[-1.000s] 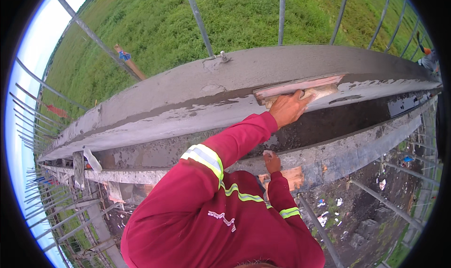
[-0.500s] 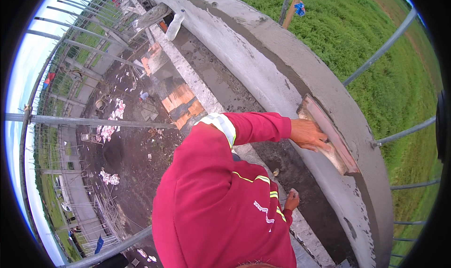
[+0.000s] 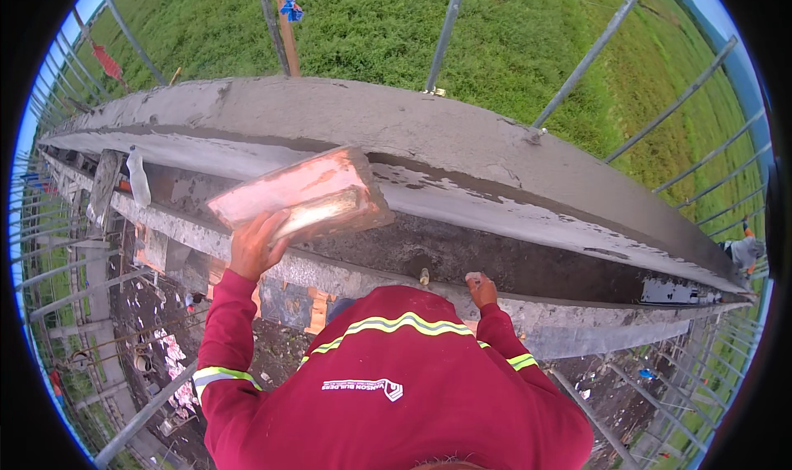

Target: The person scoops wet concrete from a bucket and spreads it onto a curved concrete beam, then smooths the surface with a trowel. The person repeats this process along the beam, occasionally pausing to reposition or retrieve more concrete.

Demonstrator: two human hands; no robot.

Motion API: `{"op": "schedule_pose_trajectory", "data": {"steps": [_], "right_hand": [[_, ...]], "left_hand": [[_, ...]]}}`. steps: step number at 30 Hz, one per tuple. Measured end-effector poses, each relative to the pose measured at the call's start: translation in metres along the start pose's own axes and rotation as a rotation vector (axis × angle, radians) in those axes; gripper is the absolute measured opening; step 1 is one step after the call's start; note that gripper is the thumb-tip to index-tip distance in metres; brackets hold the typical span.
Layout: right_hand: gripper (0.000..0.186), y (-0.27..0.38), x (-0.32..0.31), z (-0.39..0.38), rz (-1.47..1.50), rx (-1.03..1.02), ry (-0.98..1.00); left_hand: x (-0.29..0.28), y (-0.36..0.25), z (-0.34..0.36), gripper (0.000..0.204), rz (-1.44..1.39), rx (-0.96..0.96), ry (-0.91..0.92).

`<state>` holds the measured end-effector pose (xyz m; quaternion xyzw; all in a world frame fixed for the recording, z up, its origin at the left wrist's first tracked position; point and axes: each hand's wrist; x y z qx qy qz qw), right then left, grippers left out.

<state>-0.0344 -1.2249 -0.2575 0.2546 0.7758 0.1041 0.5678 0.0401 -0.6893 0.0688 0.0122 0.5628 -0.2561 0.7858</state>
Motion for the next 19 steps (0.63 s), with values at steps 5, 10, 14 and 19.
{"op": "schedule_pose_trajectory", "data": {"steps": [5, 10, 14, 19], "right_hand": [[0.030, 0.015, 0.005, 0.009, 0.190, -0.081, 0.060], [0.030, 0.021, 0.011, 0.025, 0.357, -0.133, 0.009], [0.030, 0.016, 0.012, 0.028, 0.327, -0.109, -0.092], [0.030, 0.008, 0.014, 0.027, 0.376, -0.125, -0.038]], "left_hand": [[-0.039, -0.056, 0.071, 0.030, -0.283, -0.195, -0.050], [-0.031, -0.110, 0.172, 0.032, -0.317, -0.171, 0.192], [-0.004, -0.139, 0.222, 0.033, -0.341, -0.065, 0.219], [0.034, -0.146, 0.247, 0.046, -0.168, 0.007, 0.320]]}}
Point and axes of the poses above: each hand's wrist, its own z-axis towards the middle knuckle, its own x-axis out of the palm, y = z × x
